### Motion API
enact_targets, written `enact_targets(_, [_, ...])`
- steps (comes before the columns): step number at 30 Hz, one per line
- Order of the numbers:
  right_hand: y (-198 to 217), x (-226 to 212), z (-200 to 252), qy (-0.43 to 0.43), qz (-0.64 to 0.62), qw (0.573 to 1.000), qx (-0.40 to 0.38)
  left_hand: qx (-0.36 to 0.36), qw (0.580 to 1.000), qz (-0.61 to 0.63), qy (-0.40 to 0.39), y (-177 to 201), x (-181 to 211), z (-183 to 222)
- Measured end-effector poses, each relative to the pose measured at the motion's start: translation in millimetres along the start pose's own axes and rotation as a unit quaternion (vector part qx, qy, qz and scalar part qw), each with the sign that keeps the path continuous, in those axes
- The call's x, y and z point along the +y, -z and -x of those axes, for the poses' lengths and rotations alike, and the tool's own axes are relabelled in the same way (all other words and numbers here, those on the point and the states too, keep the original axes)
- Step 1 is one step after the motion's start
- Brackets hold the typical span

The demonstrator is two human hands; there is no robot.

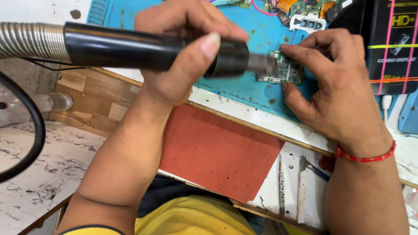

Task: The person applies heat to a small circuit board using a hot air rework station tool while holding the board in place by hand.

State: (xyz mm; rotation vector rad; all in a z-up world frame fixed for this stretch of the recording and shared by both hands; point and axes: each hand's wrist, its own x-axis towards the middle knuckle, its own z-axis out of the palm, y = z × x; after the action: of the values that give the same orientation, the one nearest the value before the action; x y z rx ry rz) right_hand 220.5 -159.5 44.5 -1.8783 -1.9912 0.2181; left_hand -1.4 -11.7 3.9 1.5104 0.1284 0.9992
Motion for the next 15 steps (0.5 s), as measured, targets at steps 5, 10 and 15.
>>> enact_targets(5, [0.3,2.7,4.0,-0.004,0.017,1.000,-0.002,0.007,0.999,0.028,0.036,-0.5,1.0,2.3])
enact_targets(10, [-1.1,2.9,5.4,-0.009,0.020,1.000,-0.009,-0.034,0.999,0.014,0.032,6.5,1.4,2.7])
enact_targets(15, [-1.1,5.1,5.9,-0.002,0.028,1.000,-0.009,0.001,0.999,0.002,0.038,2.0,0.9,2.2])
